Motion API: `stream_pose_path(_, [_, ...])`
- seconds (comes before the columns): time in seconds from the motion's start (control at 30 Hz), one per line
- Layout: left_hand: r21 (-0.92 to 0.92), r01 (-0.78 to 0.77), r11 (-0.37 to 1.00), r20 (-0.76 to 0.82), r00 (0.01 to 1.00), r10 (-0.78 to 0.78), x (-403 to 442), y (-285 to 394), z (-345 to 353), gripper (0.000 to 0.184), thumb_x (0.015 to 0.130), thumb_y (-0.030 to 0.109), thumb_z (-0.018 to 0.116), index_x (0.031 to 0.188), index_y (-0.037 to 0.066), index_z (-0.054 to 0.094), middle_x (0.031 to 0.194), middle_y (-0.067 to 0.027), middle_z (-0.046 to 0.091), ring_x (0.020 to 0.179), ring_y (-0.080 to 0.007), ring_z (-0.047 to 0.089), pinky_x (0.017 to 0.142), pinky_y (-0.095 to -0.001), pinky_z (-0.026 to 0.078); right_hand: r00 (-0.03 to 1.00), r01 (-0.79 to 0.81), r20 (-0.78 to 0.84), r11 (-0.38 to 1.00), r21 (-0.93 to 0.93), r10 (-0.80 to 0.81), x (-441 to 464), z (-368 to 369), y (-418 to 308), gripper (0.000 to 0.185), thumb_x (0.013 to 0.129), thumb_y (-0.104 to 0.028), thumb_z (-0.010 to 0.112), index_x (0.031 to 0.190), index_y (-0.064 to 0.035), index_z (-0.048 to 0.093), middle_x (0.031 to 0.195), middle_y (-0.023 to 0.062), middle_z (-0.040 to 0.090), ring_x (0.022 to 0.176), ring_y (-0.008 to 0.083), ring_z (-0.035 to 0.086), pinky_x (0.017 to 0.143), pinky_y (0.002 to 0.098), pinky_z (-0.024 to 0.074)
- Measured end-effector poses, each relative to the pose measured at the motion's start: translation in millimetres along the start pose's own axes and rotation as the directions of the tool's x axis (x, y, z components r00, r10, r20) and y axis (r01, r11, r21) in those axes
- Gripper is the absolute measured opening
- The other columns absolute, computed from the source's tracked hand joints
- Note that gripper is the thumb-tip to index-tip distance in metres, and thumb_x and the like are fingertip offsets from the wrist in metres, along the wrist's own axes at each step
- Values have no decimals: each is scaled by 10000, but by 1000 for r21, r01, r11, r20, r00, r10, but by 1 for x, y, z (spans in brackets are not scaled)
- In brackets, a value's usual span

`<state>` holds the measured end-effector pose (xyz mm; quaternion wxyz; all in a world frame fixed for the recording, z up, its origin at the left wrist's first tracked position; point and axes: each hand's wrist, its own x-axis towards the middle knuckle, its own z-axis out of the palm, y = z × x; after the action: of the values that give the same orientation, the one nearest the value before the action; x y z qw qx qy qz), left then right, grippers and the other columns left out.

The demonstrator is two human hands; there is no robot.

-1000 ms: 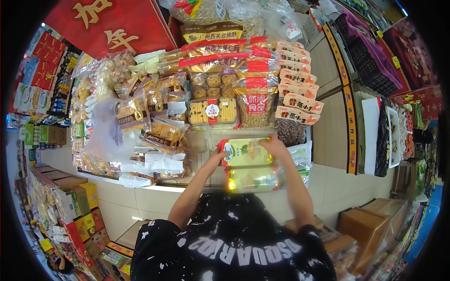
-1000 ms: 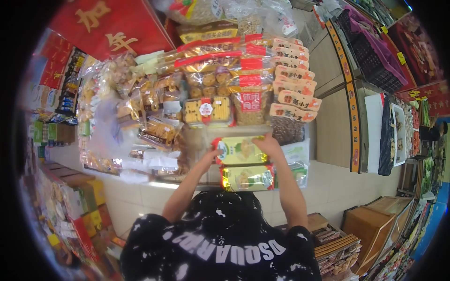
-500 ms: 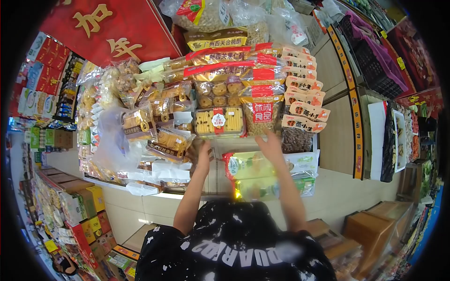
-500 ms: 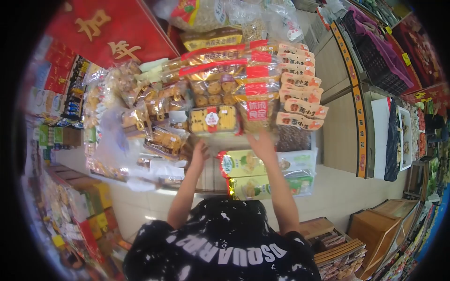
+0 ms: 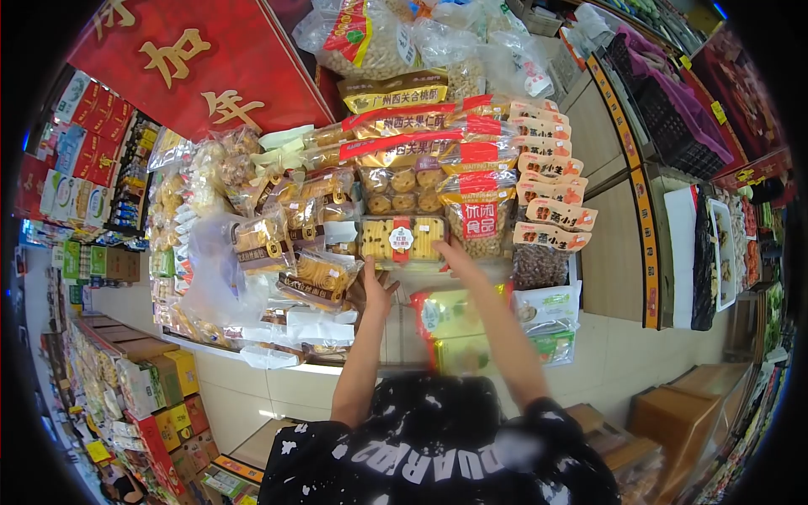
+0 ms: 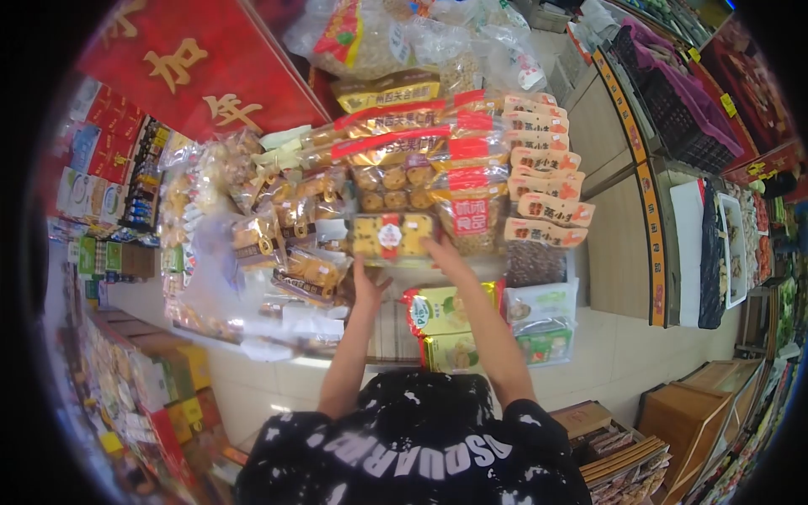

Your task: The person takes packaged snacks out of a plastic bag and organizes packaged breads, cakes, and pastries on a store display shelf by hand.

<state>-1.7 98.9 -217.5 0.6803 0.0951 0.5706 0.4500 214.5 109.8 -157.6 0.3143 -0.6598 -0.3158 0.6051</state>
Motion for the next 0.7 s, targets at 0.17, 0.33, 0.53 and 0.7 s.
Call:
stream_pose_path(0.17, [-5,43,999,-38,998,-43,-26,-11,-20,513,805,480,563,1207,184,448,1178,-61,458,1110,-262,456,902,-544,396,979,-56,197,998,-30,60,20,-17,46,787,778,-519,597,1351,-7,429,1216,112,576,1063,181,546,682,314,496])
stream_pose_path(0.33, [101,103,989,-13,995,-103,-43,1,-31,470,785,441,562,1168,188,462,1179,-60,464,1093,-274,463,916,-539,374,939,-91,318,985,-149,135,-2,-32,24,637,811,-437,592,1276,-8,517,1142,84,621,967,174,580,769,314,486])
stream_pose_path(0.53, [114,98,989,25,995,-101,-35,4,-28,776,799,610,547,1404,196,293,1439,-63,336,1283,-281,350,976,-557,299,984,59,-134,927,-370,-116,-12,-59,-19,572,811,-370,612,1253,-16,529,1134,182,612,1014,308,600,902,341,450])
stream_pose_path(0.7, [123,53,991,109,992,-67,-28,1,-33,796,813,657,509,1426,207,273,1429,-81,340,1289,-297,351,974,-598,290,558,283,-51,248,-926,-828,11,-84,-66,629,780,-220,654,1346,-58,433,1384,161,419,1323,328,353,1059,484,309])
